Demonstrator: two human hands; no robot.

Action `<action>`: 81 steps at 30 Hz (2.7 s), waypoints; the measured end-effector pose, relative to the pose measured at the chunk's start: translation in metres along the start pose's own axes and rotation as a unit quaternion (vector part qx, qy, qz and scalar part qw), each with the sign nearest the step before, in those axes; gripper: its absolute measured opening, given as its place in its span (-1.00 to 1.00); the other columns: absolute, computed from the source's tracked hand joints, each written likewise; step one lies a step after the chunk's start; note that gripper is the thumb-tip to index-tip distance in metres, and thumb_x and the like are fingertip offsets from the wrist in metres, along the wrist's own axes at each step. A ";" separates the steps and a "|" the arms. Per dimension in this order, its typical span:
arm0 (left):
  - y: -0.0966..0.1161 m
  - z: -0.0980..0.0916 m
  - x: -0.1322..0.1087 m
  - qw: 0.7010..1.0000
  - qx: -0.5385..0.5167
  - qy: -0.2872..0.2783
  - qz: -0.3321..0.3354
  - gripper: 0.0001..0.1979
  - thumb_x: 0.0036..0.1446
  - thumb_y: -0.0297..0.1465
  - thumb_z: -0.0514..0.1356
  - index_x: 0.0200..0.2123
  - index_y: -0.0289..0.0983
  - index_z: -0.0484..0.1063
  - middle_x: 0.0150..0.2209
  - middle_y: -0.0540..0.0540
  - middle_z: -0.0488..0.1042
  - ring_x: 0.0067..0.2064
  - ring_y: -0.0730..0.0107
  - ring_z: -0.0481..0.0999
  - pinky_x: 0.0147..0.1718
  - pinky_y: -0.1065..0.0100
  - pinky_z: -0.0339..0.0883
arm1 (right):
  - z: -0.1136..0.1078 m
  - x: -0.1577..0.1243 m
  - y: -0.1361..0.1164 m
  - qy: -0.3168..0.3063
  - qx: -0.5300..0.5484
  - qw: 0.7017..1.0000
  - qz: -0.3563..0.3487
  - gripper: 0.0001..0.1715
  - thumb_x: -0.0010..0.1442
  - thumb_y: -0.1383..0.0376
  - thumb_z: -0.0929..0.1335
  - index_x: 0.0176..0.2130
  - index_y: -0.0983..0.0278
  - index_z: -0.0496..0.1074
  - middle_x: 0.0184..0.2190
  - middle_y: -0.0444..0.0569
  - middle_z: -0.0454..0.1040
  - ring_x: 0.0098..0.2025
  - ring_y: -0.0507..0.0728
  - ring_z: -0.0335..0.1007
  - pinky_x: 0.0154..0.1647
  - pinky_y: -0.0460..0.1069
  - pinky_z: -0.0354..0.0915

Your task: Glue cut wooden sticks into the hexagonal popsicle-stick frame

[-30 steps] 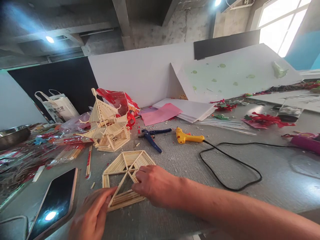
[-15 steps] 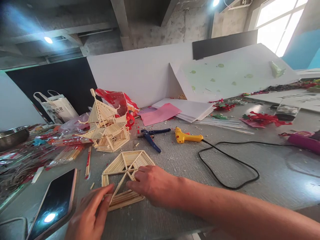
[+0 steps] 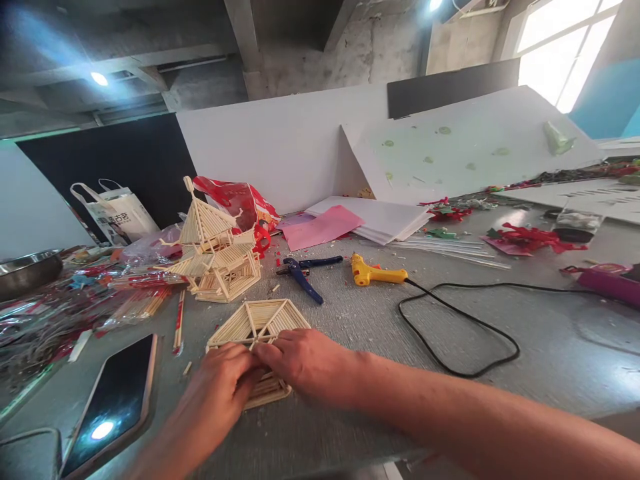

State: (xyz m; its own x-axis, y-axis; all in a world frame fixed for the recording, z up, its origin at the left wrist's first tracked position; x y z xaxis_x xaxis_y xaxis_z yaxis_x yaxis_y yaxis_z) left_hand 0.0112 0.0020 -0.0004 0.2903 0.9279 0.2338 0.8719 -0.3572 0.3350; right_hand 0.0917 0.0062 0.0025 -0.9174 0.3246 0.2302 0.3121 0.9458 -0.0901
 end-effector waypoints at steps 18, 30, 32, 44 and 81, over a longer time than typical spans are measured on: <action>0.004 0.012 0.002 1.000 -0.016 0.005 0.020 -0.76 0.05 -0.56 0.04 -0.32 -0.19 0.47 -0.29 -0.08 0.50 -0.20 0.24 0.43 -0.21 0.23 0.25 | -0.003 -0.001 0.000 0.021 -0.020 1.000 -0.011 -0.58 0.20 0.41 0.20 0.06 0.49 0.15 -0.35 0.07 0.41 -0.32 0.08 0.28 -0.32 -0.03 0.20; -0.001 0.017 0.000 0.999 -0.017 0.024 0.014 -0.75 0.05 -0.56 0.05 -0.25 -0.20 0.43 -0.25 -0.08 0.49 -0.18 0.20 0.43 -0.17 0.12 0.27 | 0.004 -0.003 0.003 0.021 -0.040 0.998 -0.035 -0.51 0.17 0.44 0.20 0.10 0.50 0.10 -0.34 0.06 0.40 -0.31 0.08 0.25 -0.32 -0.03 0.18; 0.000 0.017 0.000 0.999 -0.019 0.029 0.017 -0.74 0.04 -0.56 0.06 -0.24 -0.20 0.43 -0.23 -0.07 0.50 -0.17 0.21 0.43 -0.17 0.13 0.27 | 0.004 -0.003 0.004 0.029 -0.041 0.998 -0.033 -0.50 0.18 0.43 0.19 0.11 0.50 0.07 -0.35 0.05 0.40 -0.32 0.08 0.25 -0.33 -0.04 0.18; 0.002 0.014 -0.003 0.997 -0.034 0.048 0.039 -0.79 0.05 -0.53 0.04 -0.32 -0.21 0.43 -0.35 -0.07 0.50 -0.27 0.27 0.46 -0.25 0.22 0.30 | -0.012 -0.003 -0.002 0.093 -0.021 0.995 -0.031 -0.62 0.23 0.40 0.16 0.04 0.50 0.10 -0.42 0.02 0.37 -0.40 0.06 0.22 -0.42 -0.05 0.15; -0.072 -0.001 0.084 0.667 -0.698 0.182 -0.187 -0.85 -0.21 -0.40 0.24 -0.51 -0.32 0.36 -0.51 -0.04 0.47 -0.41 0.46 0.45 -0.38 0.39 0.33 | -0.032 -0.023 0.108 0.193 -0.089 0.946 0.246 -0.76 0.15 0.41 0.22 -0.23 0.37 0.43 -0.29 0.04 0.41 -0.19 0.11 0.27 -0.13 -0.02 0.18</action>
State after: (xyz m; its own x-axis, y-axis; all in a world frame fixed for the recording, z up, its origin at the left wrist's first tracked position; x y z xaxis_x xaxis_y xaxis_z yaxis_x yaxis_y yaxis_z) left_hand -0.0279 0.1053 -0.0040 -0.1816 0.9832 0.0169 -0.4340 -0.0955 0.8958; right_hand 0.1546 0.1010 0.0184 -0.5023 0.6726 0.5434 0.7458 0.6550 -0.1213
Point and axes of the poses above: each hand's wrist, its own x-axis towards the middle knuckle, its own z-axis out of the palm, y = z × x, the point moved 8 cm from there along x, towards the middle knuckle
